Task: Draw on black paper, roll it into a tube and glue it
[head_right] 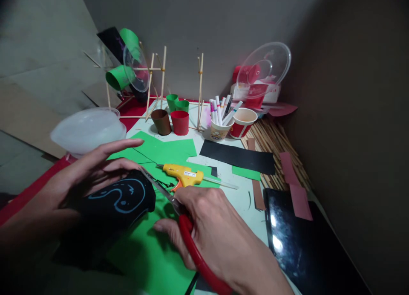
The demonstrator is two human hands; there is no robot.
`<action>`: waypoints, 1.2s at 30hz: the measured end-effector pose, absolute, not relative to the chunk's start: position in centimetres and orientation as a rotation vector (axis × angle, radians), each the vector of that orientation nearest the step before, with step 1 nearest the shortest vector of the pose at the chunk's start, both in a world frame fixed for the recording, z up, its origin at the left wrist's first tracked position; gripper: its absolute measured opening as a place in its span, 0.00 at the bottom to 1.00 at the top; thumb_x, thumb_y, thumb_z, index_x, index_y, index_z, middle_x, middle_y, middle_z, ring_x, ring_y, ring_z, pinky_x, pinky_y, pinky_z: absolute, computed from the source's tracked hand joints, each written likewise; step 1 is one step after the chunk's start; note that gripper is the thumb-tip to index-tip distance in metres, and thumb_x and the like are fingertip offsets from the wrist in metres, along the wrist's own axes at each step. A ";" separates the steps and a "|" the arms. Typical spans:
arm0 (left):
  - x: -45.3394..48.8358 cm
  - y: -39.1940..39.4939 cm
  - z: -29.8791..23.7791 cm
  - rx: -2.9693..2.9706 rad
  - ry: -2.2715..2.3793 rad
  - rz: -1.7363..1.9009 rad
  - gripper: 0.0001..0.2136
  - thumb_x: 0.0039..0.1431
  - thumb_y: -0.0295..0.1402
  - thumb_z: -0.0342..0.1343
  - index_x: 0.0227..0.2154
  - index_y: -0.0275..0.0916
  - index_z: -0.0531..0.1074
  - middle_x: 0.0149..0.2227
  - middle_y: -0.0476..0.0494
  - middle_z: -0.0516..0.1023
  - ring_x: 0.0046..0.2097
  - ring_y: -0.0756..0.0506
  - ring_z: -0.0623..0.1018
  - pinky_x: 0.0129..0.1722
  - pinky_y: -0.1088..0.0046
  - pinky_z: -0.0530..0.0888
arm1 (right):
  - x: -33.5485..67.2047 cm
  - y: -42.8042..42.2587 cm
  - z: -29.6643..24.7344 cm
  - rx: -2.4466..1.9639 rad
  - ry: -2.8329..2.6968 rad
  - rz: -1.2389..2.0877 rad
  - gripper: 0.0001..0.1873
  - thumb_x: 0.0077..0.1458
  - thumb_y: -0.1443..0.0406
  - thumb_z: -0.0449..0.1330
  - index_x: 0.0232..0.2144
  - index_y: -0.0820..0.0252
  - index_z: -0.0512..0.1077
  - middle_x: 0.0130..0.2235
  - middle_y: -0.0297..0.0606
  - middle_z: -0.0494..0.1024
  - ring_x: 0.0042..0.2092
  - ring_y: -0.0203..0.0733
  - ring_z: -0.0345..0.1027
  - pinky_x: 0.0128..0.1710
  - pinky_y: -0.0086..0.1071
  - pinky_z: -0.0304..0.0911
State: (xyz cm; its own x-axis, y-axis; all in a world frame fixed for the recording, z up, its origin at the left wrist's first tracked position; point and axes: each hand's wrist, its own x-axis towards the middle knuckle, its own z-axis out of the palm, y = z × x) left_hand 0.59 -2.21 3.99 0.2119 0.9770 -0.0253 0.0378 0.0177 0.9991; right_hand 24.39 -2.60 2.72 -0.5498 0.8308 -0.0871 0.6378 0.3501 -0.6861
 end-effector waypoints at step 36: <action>-1.4 0.2 3.0 1.292 0.895 0.885 0.26 0.58 0.33 0.64 0.60 0.48 0.69 0.45 0.44 0.82 0.46 0.42 0.83 0.44 0.73 0.79 | 24.8 -2.1 2.9 -1.191 -2.000 1.012 0.18 0.63 0.55 0.61 0.24 0.59 0.69 0.24 0.30 0.71 0.26 0.33 0.60 0.28 0.28 0.54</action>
